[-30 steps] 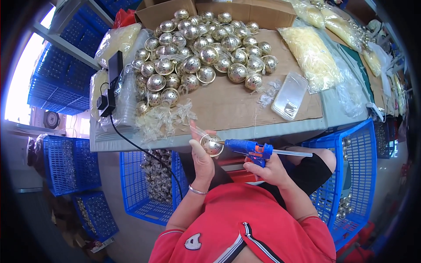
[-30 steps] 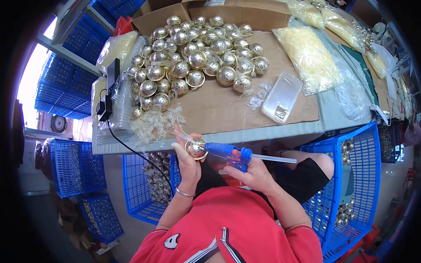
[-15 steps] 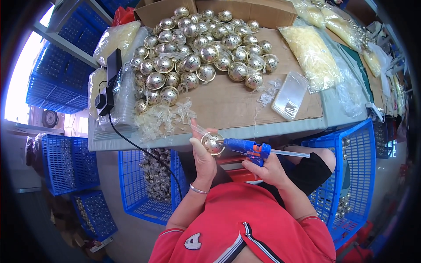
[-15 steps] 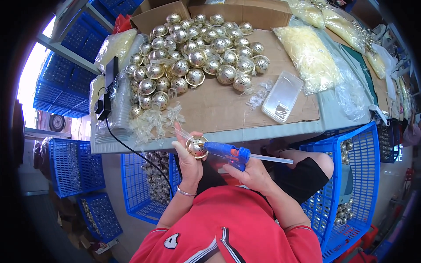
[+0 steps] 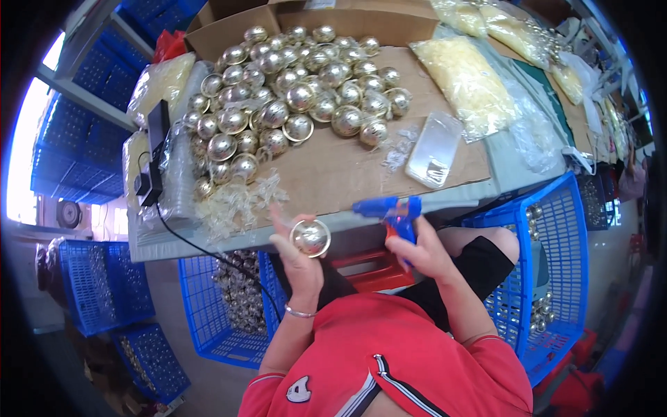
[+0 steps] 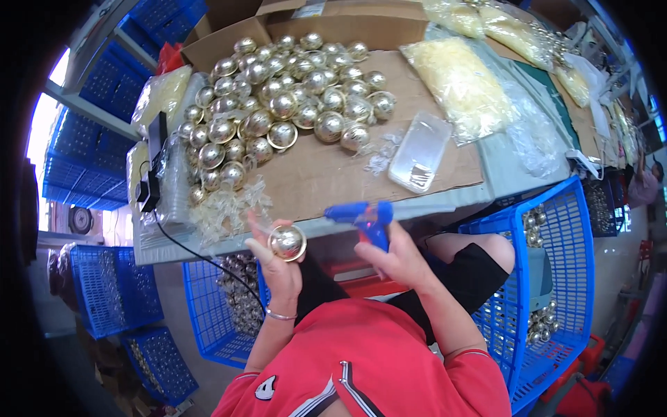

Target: Decorating gold Christmas baubles by applying hot glue and attaching a decorative element.

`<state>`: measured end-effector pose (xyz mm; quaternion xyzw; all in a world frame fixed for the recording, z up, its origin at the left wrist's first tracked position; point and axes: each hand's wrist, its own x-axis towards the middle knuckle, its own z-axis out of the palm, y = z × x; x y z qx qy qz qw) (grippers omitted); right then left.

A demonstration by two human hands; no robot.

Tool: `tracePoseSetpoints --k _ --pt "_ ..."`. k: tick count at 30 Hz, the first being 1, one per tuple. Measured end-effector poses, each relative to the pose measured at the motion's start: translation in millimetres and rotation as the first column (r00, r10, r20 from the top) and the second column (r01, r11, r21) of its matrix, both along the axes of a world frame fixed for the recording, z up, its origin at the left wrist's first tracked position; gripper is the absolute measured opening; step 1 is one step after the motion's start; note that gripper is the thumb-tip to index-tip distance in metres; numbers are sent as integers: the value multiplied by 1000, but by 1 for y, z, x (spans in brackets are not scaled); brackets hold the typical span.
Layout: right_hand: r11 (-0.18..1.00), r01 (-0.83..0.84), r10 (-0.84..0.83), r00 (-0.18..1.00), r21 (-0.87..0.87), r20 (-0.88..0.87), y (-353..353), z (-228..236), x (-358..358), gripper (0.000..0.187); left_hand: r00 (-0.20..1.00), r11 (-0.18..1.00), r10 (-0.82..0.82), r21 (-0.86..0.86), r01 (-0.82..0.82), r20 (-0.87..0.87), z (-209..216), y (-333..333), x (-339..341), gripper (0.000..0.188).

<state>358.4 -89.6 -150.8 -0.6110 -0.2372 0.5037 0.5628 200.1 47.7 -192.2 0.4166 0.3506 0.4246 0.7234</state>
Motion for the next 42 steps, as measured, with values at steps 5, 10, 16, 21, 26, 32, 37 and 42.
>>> tracePoseSetpoints --k 5,10,16,21,26,32,37,42 --pt "972 215 -231 950 96 212 -9 1 57 29 999 999 43 3 -43 6 3 8 -18 73" --pt "946 324 -304 885 1 352 -1 -5 104 31 997 997 77 -10 -78 -20 6 7 -28 74" --pt "899 437 -291 526 40 799 9 -34 130 19 994 994 107 -13 -108 -17 7 9 -38 73" --pt "867 358 -452 269 347 851 33 -20 85 10 989 989 146 -13 -146 -24 9 13 -53 74" --pt "945 -51 -275 411 324 869 91 -13 1 6 988 988 154 -3 -154 -8 7 16 -65 76" --pt "973 -158 -73 481 169 874 166 -47 -41 15 984 984 180 22 -179 -10 9 15 -73 74" --pt "990 -118 -21 407 75 913 182 -76 -44 18 979 979 201 28 -200 -35 4 15 -74 78" --pt "989 -105 2 711 104 703 163 -65 -14 7 985 986 169 16 -169 -31 1 18 -74 77"
